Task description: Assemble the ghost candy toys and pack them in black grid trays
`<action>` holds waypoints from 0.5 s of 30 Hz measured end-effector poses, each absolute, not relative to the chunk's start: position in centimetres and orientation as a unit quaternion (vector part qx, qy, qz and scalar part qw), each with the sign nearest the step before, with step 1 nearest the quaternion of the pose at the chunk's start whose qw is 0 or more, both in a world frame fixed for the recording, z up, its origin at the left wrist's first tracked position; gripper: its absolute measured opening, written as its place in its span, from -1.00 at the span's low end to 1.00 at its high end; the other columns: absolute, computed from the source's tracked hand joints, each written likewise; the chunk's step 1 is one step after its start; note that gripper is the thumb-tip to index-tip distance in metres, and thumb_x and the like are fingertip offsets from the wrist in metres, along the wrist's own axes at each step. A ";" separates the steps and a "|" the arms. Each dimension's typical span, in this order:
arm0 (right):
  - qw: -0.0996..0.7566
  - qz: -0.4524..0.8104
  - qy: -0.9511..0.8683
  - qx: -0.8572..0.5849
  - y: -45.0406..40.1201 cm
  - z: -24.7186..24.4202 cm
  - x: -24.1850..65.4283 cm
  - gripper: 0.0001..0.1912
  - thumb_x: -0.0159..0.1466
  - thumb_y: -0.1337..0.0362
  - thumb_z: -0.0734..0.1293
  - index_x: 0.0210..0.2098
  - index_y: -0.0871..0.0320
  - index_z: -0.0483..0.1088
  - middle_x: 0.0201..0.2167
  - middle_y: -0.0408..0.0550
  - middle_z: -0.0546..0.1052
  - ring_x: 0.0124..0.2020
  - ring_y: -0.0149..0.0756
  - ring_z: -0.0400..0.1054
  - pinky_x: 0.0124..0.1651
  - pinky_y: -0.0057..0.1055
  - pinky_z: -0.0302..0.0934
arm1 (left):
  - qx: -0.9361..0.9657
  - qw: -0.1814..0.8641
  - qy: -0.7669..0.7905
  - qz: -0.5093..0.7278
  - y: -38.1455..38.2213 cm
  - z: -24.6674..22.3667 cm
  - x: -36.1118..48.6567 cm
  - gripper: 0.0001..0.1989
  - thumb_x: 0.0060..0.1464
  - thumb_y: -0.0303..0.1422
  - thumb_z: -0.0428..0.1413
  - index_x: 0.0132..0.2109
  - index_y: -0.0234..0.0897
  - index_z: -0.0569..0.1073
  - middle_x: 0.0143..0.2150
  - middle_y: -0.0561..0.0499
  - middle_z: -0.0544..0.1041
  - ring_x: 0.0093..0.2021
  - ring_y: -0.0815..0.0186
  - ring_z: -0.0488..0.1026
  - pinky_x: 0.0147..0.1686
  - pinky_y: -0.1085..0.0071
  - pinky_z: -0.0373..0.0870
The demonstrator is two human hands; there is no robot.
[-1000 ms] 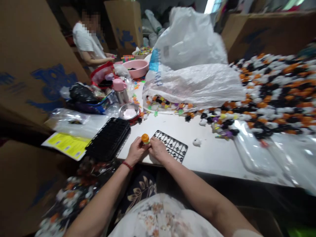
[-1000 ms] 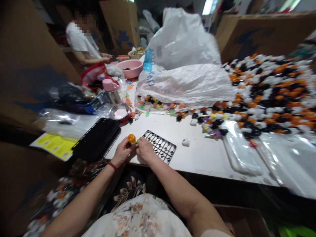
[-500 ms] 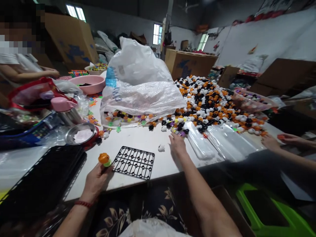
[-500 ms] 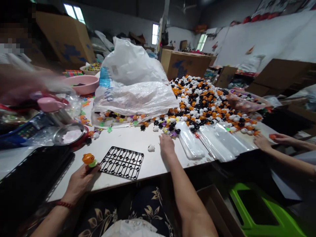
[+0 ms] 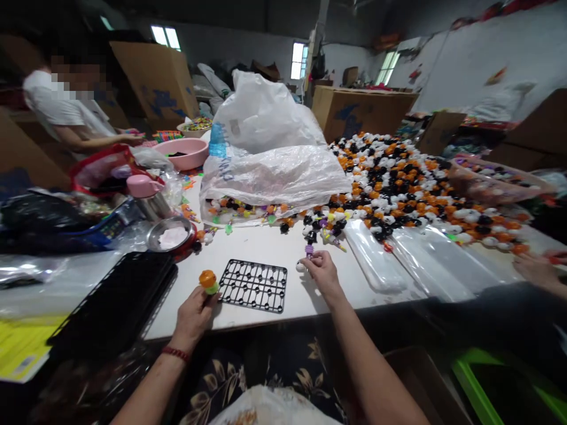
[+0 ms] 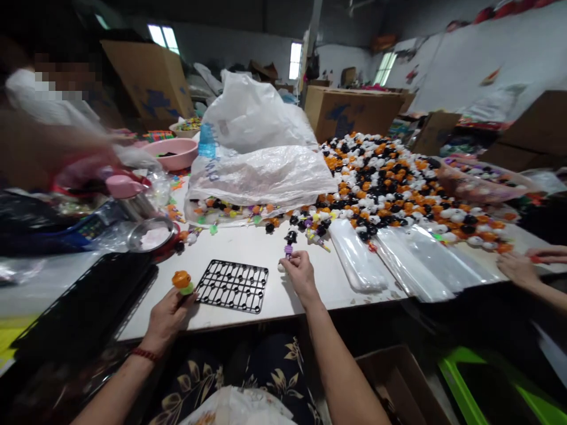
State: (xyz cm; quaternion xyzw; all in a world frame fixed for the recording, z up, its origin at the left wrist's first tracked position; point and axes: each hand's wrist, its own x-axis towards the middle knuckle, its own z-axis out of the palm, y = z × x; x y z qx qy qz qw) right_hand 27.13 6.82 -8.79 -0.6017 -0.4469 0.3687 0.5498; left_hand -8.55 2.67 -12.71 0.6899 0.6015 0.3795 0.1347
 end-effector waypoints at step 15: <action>0.416 0.638 -0.501 -0.411 5.3 -8.9 14.7 -0.58 0.10 -0.02 0.42 -0.22 0.17 0.43 -0.34 -0.08 0.55 -0.50 -0.45 0.24 -0.44 -0.48 0.14 | 0.662 0.207 0.606 0.390 2.1 -11.9 -8.0 -0.86 0.11 -0.28 0.09 -0.28 -0.24 0.46 -0.32 0.05 0.46 -0.28 0.32 0.39 -0.24 0.42 0.32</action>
